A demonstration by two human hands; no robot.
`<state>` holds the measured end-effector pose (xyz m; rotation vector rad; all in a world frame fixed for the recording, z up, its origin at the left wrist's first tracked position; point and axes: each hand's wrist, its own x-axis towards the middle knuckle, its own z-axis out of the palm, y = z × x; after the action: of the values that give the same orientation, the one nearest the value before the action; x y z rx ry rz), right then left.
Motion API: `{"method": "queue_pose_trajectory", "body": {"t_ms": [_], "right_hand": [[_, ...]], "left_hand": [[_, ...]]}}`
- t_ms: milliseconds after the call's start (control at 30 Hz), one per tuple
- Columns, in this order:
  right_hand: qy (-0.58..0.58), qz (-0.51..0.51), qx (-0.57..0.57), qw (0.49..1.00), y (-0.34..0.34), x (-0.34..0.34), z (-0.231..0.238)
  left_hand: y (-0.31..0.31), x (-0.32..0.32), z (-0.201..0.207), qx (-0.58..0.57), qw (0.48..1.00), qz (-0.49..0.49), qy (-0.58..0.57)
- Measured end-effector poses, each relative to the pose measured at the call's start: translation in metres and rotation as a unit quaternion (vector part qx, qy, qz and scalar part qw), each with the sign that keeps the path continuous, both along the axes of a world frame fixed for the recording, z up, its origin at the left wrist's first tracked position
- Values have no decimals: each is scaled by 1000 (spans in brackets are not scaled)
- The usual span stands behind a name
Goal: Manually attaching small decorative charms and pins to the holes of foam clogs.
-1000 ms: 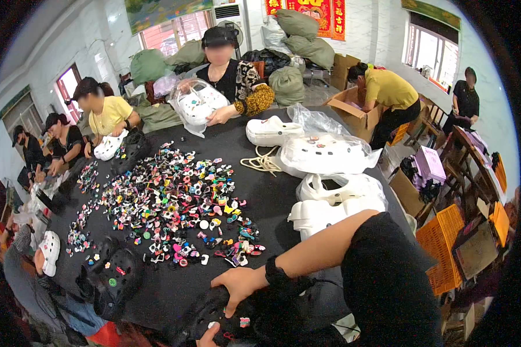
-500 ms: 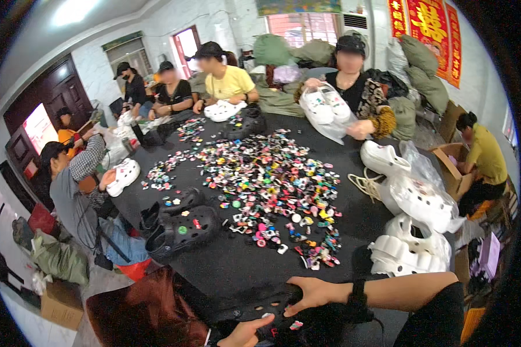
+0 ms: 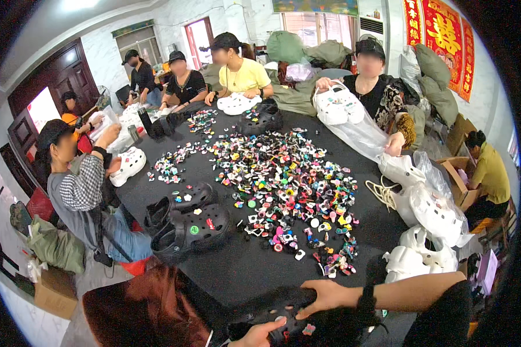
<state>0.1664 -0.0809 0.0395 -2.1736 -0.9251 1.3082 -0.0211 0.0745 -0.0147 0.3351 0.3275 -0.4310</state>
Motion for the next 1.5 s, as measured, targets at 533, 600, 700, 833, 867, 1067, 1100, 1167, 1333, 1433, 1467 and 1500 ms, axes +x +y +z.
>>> {"method": "queue_pose_trajectory", "body": {"t_ms": [533,600,700,833,867,1067,1100,1167,1333,1433,1467,1500], "right_hand": [[49,7,105,993,-9,-1,3],[114,-13,114,987,-12,1,4],[114,13,129,985,-19,9,3],[289,-37,129,948,-24,20,2],[296,-40,128,946,-25,21,2],[205,-77,81,972,-19,7,15],[178,-80,90,977,-18,2,17],[173,-86,86,977,-12,-3,19],[191,-80,89,974,-10,-1,22],[127,-56,80,987,-8,-1,21],[105,-41,86,990,-7,-1,20],[65,-25,68,995,-6,0,19]], "left_hand": [[0,19,25,49,998,-3,39],[1,22,23,29,999,14,38],[2,20,18,-10,999,6,36],[0,17,17,42,998,29,33],[-1,18,17,41,999,31,18],[0,21,22,26,999,36,16],[1,21,21,23,999,40,4],[1,18,20,18,999,41,2],[-2,18,15,75,996,43,27],[-3,17,17,55,997,26,49],[-2,16,17,60,996,19,57],[-2,16,16,62,997,15,54]]}}
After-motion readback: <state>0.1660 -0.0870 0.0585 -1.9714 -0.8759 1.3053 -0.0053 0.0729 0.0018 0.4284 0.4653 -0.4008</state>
